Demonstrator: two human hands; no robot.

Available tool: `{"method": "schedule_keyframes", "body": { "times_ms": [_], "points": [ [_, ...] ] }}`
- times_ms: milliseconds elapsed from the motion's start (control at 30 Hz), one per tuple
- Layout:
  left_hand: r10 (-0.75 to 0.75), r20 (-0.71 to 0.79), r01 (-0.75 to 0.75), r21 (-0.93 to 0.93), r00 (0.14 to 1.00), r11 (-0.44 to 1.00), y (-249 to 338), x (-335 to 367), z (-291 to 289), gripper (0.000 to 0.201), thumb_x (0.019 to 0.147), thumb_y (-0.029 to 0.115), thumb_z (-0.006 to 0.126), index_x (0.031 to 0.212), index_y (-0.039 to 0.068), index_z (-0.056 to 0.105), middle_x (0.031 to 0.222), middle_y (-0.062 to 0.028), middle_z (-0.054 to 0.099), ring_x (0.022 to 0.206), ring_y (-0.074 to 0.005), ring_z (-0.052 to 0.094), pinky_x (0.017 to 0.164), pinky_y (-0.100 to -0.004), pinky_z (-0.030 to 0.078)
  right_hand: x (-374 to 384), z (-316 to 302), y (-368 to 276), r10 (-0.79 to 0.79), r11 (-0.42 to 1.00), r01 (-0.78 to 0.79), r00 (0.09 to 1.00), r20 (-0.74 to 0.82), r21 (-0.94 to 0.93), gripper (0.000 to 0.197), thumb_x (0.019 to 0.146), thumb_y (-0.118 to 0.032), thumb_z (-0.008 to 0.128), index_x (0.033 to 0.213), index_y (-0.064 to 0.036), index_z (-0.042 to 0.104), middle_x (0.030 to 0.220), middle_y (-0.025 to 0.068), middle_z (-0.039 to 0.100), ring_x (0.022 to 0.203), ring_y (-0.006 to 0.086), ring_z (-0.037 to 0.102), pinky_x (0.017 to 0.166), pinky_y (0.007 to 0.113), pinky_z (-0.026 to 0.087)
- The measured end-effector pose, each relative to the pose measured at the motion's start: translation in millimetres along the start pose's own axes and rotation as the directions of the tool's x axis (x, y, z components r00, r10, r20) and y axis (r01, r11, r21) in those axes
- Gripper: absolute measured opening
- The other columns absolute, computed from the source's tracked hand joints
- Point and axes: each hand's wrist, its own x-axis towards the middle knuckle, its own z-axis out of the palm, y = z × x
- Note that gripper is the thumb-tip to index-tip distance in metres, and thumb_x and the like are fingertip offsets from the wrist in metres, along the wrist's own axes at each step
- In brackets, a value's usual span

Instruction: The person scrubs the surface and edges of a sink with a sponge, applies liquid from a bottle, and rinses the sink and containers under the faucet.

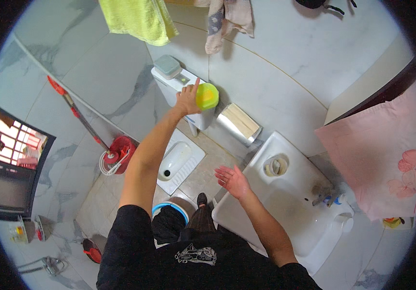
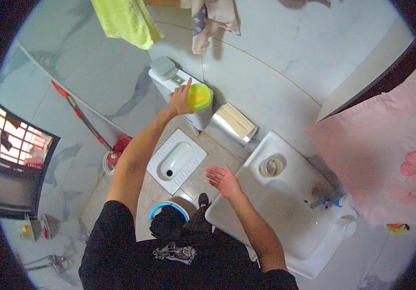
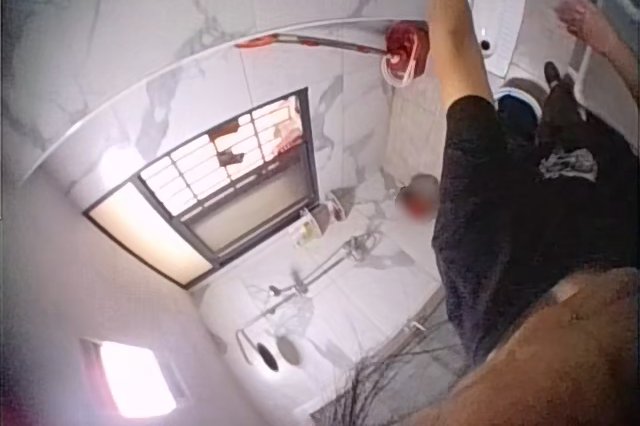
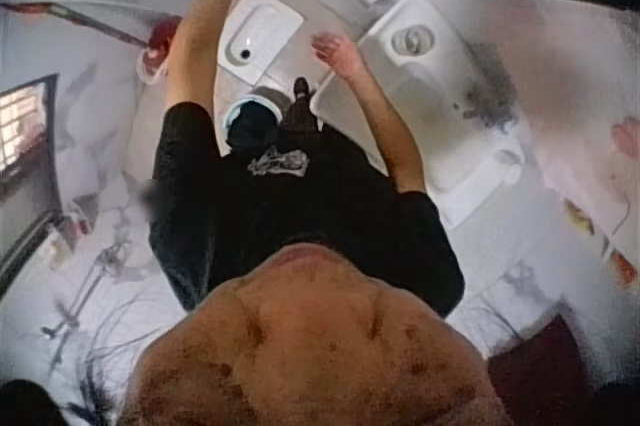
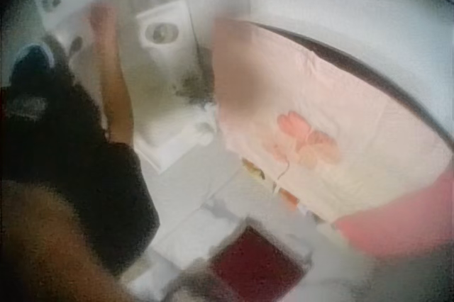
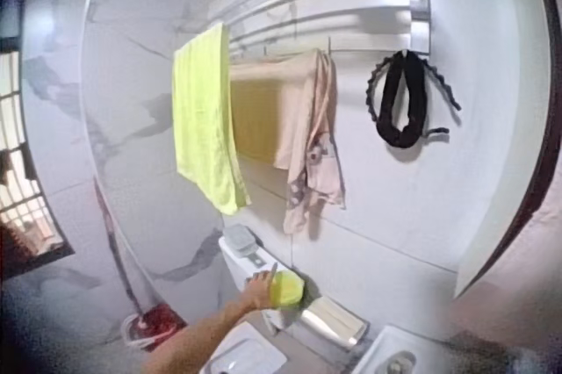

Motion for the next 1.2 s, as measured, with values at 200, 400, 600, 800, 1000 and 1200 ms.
{"method": "schedule_keyframes", "body": {
  "times_ms": [200, 400, 600, 800, 1000, 1200],
  "points": [
    [0.076, 0.296, -0.110, 0.099, 0.952, 0.989, -22, 50, 2, 0.127, 0.044, 0.019, 0.080, 0.141, 0.021, -0.002, 0.138, -0.0134, 0.027, 0.131, -0.0323, 0.022, 0.101, -0.0588, 0.023, -4, -45, 21, -0.009, 0.981, 0.014, 1.000, -0.029, 0.193, 0.047, 0.093, -0.040, 0.036, 0.112, -0.0005, 0.053, 0.112, 0.0150, 0.057, 0.102, 0.0245, 0.054, 0.084, 0.038, 0.043],
    [0.170, 0.320, -0.225, 0.144, 0.932, 0.964, -37, 74, 10, 0.106, 0.055, 0.008, 0.072, 0.141, 0.018, 0.012, 0.143, -0.0077, 0.020, 0.135, -0.0300, 0.011, 0.103, -0.0592, 0.018, -5, -55, 40, -0.045, 0.958, 0.043, 0.999, -0.001, 0.282, 0.042, 0.092, -0.036, 0.039, 0.112, -0.0013, 0.053, 0.112, 0.0129, 0.057, 0.102, 0.0233, 0.054, 0.083, 0.036, 0.043],
    [0.251, 0.291, -0.302, 0.143, 0.923, 0.943, -36, 72, 9, 0.083, 0.071, -0.001, 0.058, 0.139, 0.026, 0.019, 0.146, -0.0050, 0.015, 0.136, -0.0292, 0.010, 0.104, -0.0584, 0.017, 69, 37, -27, -0.198, 0.972, 0.176, 0.970, -0.138, -0.158, 0.051, 0.088, -0.029, 0.050, 0.131, -0.0063, 0.035, 0.136, 0.0066, 0.036, 0.123, 0.0224, 0.037, 0.093, 0.040, 0.037],
    [0.389, 0.138, -0.410, 0.200, 0.911, 0.890, -42, 80, 12, 0.071, 0.078, 0.008, 0.054, 0.138, 0.028, 0.023, 0.146, -0.0055, 0.018, 0.134, -0.0326, 0.017, 0.101, -0.0592, 0.022, 156, 88, -92, -0.366, 0.863, 0.322, 0.930, -0.041, -0.388, 0.076, 0.081, -0.024, 0.059, 0.141, -0.0105, 0.015, 0.144, 0.0108, 0.020, 0.130, 0.0202, 0.024, 0.096, 0.041, 0.035],
    [0.497, 0.052, -0.498, 0.173, 0.866, 0.850, -67, 83, 14, 0.069, 0.077, 0.009, 0.055, 0.139, 0.023, 0.025, 0.145, -0.0071, 0.021, 0.132, -0.0317, 0.022, 0.100, -0.0574, 0.022, 208, 98, -91, -0.412, 0.772, 0.308, 0.909, -0.067, -0.556, 0.080, 0.076, -0.015, 0.063, 0.142, -0.0164, 0.018, 0.139, 0.0138, 0.030, 0.128, 0.0244, 0.030, 0.092, 0.040, 0.039],
    [0.403, 0.051, -0.405, 0.204, 0.914, 0.891, -34, 64, -1, 0.091, 0.067, -0.016, 0.045, 0.142, 0.026, 0.014, 0.148, -0.0041, 0.011, 0.136, -0.0272, 0.012, 0.103, -0.0594, 0.017, 177, 39, -51, -0.603, 0.692, 0.495, 0.797, -0.044, -0.525, 0.067, 0.079, -0.006, 0.058, 0.138, -0.0122, 0.028, 0.134, 0.0115, 0.038, 0.124, 0.0228, 0.037, 0.088, 0.034, 0.042]
  ]
}}
